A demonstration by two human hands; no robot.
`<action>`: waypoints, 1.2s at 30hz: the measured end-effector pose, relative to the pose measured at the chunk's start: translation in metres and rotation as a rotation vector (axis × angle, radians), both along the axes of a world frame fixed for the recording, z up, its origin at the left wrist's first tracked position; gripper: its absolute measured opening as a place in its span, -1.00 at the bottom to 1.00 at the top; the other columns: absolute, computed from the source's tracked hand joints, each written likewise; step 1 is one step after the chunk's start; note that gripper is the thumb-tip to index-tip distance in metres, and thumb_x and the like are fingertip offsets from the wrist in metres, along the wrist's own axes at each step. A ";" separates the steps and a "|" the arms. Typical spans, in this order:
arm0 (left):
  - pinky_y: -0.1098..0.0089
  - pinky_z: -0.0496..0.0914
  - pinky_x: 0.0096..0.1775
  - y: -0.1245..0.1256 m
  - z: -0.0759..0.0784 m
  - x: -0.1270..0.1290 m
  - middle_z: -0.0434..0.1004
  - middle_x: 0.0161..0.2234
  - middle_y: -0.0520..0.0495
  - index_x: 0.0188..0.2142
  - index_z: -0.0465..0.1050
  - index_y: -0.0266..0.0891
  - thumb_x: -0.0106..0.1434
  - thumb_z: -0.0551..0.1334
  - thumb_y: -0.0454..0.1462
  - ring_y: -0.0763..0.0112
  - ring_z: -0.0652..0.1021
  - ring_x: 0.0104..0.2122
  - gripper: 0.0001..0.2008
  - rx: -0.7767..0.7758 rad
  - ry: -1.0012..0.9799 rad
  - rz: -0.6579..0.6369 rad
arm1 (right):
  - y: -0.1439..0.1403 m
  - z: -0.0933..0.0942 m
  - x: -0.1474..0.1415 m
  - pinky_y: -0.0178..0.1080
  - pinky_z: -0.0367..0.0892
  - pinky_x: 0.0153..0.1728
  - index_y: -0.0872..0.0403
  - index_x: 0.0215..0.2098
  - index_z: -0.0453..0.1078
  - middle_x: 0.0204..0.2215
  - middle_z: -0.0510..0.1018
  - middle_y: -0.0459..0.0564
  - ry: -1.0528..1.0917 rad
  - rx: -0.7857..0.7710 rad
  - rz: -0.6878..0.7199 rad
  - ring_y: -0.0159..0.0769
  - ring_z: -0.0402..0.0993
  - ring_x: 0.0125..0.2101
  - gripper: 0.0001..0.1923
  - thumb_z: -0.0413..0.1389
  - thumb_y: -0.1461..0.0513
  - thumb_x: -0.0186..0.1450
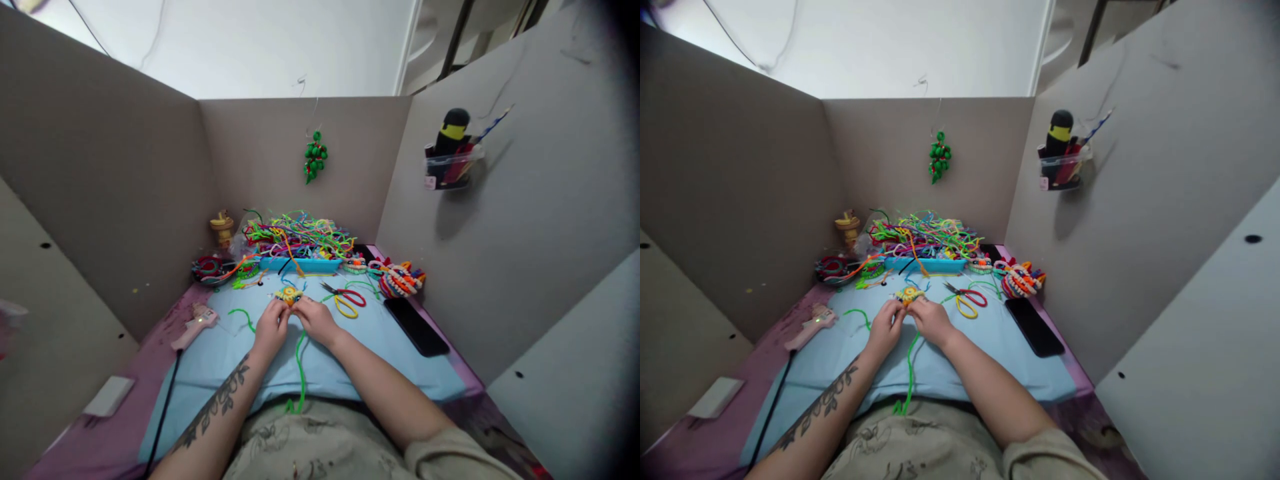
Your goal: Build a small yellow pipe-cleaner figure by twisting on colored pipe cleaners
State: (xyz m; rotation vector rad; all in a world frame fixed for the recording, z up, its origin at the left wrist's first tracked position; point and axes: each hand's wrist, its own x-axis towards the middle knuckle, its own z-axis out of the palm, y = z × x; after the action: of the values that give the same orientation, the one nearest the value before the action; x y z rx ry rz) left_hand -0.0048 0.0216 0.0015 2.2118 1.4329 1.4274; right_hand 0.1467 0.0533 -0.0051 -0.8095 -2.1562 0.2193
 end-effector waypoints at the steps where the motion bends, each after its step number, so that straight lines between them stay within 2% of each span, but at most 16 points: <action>1: 0.36 0.31 -0.26 0.000 0.000 0.001 0.34 -0.42 -0.03 -0.42 0.30 -0.21 0.25 0.00 -0.28 0.38 0.39 -0.35 -0.83 -0.012 0.019 0.011 | 0.000 0.000 -0.001 -0.32 0.22 -0.33 0.05 -0.31 0.34 -0.40 0.40 -0.03 -0.018 0.008 -0.011 -0.32 0.34 -0.34 -0.86 -0.05 0.28 0.29; 8: 0.35 0.30 -0.29 0.000 -0.005 0.003 0.31 -0.42 -0.04 -0.42 0.26 -0.21 0.26 -0.03 -0.30 0.36 0.39 -0.37 -0.83 -0.027 0.096 0.078 | -0.002 -0.002 -0.007 -0.31 0.21 -0.32 0.06 -0.36 0.27 -0.41 0.37 -0.03 0.000 -0.027 -0.009 -0.32 0.30 -0.34 -0.88 -0.08 0.30 0.29; 16: 0.35 0.31 -0.23 -0.001 0.001 0.000 0.36 -0.37 -0.05 -0.38 0.31 -0.21 0.24 0.04 -0.27 0.38 0.40 -0.30 -0.88 0.034 -0.010 -0.059 | -0.001 -0.001 -0.003 -0.29 0.22 -0.29 0.07 -0.35 0.30 -0.42 0.37 -0.05 0.158 -0.091 0.020 -0.33 0.30 -0.34 -0.87 -0.07 0.30 0.28; 23: 0.36 0.31 -0.26 -0.001 -0.001 -0.001 0.35 -0.40 -0.04 -0.40 0.30 -0.21 0.25 0.02 -0.27 0.37 0.40 -0.33 -0.85 0.003 -0.015 -0.004 | -0.006 0.003 -0.005 -0.29 0.24 -0.32 0.07 -0.31 0.33 -0.42 0.39 -0.04 0.225 -0.134 0.055 -0.33 0.31 -0.36 -0.89 -0.03 0.31 0.24; 27: 0.36 0.31 -0.27 -0.001 -0.001 -0.002 0.34 -0.41 -0.04 -0.43 0.29 -0.22 0.25 0.00 -0.28 0.37 0.40 -0.34 -0.83 0.000 0.003 0.028 | -0.009 0.004 -0.007 -0.31 0.24 -0.36 0.07 -0.32 0.35 -0.43 0.38 -0.06 0.208 -0.123 0.059 -0.35 0.29 -0.41 -0.93 0.06 0.27 0.19; 36: 0.35 0.30 -0.27 0.000 -0.005 0.000 0.33 -0.42 -0.04 -0.42 0.28 -0.22 0.25 -0.02 -0.28 0.36 0.39 -0.35 -0.82 -0.032 0.094 0.031 | -0.005 0.001 -0.007 -0.25 0.20 -0.27 0.07 -0.40 0.30 -0.44 0.36 -0.04 0.101 -0.052 0.020 -0.30 0.26 -0.34 -0.90 -0.03 0.33 0.23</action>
State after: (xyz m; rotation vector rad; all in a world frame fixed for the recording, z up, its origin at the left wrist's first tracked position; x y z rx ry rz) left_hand -0.0046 0.0215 -0.0031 2.2743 1.5142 1.3161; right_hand 0.1398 0.0484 -0.0042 -0.7896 -2.0720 0.3209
